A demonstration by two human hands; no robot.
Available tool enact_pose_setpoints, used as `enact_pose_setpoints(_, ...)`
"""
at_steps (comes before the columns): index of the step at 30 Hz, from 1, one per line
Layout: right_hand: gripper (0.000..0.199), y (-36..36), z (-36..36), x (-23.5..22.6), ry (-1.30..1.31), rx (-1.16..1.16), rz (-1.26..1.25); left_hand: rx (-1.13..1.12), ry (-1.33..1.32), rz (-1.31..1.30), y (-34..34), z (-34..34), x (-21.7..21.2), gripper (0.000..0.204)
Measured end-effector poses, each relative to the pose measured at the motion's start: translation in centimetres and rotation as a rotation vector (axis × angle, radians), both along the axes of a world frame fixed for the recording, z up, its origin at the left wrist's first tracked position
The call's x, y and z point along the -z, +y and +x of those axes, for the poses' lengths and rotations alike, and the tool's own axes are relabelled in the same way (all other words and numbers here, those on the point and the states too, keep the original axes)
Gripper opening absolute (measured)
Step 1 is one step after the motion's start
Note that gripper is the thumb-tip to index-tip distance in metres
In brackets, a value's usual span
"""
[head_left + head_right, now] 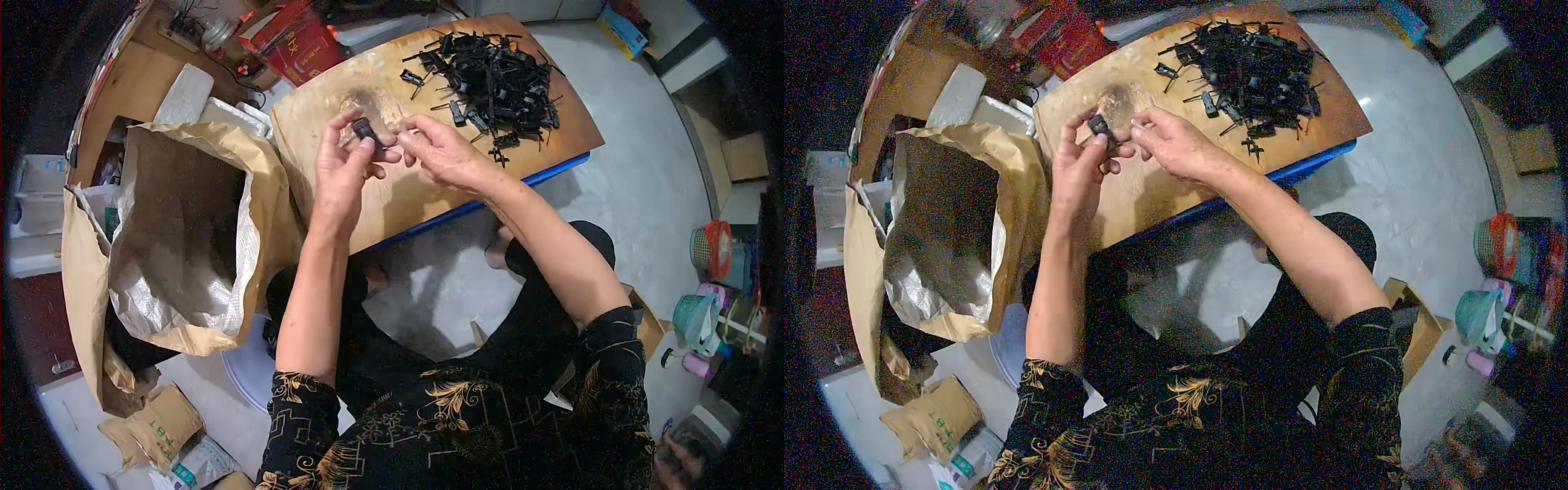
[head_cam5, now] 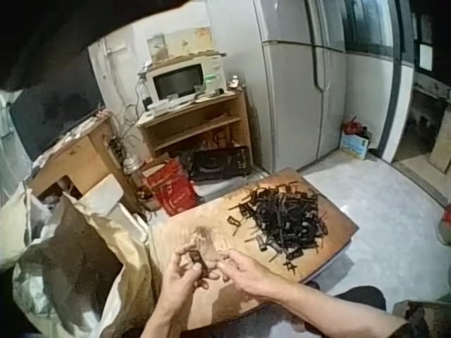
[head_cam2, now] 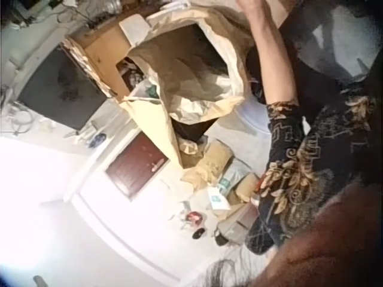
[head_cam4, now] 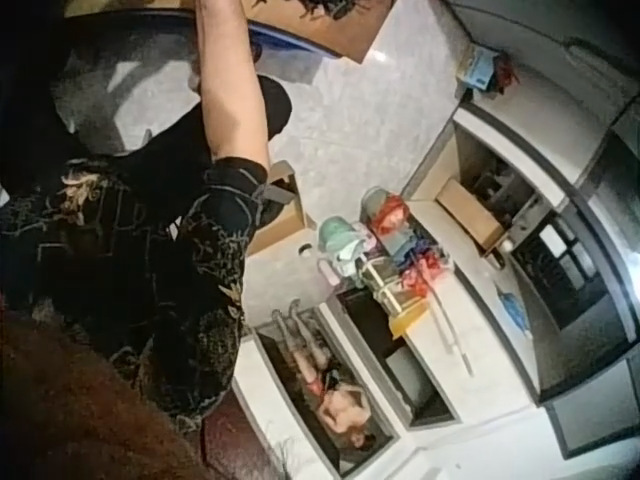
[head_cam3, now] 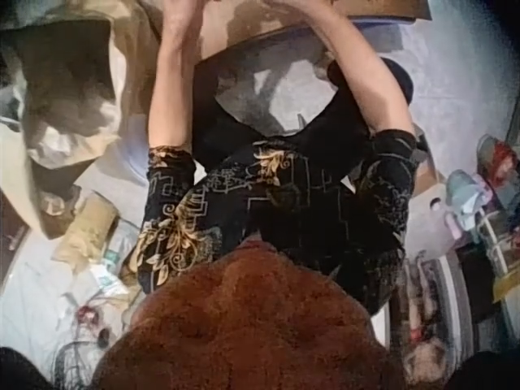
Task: Sorting and inspecting small black plastic components into a bag and a bucket.
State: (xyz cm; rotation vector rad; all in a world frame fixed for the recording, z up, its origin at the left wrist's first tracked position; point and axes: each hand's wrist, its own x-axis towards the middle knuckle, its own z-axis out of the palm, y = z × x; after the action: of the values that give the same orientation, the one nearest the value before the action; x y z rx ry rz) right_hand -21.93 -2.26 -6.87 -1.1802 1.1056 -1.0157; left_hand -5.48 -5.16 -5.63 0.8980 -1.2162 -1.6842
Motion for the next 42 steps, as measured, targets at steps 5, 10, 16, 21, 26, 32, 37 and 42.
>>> enact_pose_setpoints(5,0.02,0.8,-1.0,-1.8,-0.171,0.019,-0.033,0.064,0.202,0.162,0.0,0.3,-0.4,0.039)
enact_pose_setpoints(10,0.019,0.7,-1.5,-1.9,-0.264,0.015,0.023,0.225,0.266,0.259,0.2,0.3,-0.6,0.041)
enact_pose_setpoints(16,0.016,0.2,-1.6,-0.5,-0.397,-0.169,0.129,0.331,0.186,0.169,0.7,-0.1,-1.1,0.041)
enact_pose_setpoints(21,0.016,0.5,-1.8,-0.8,-0.317,-0.164,0.122,0.325,0.059,0.14,1.2,-0.3,-1.7,0.044)
enact_pose_setpoints(26,0.016,0.4,-0.5,-0.7,-0.105,-0.131,0.03,0.31,-0.328,-0.066,1.6,-0.3,-1.3,0.05)
enact_pose_setpoints(32,0.022,0.2,1.1,-1.4,-0.088,-0.145,0.043,0.217,-0.263,-0.046,1.3,0.6,-1.6,0.036)
enact_pose_setpoints(37,0.025,-0.1,1.7,-0.4,0.032,-0.209,-0.049,0.204,-0.249,-0.003,1.0,1.7,-1.3,0.024)
enact_pose_setpoints(42,0.023,0.3,3.2,-0.9,0.02,-0.199,-0.09,0.205,-0.271,-0.007,0.7,3.1,-0.7,0.022)
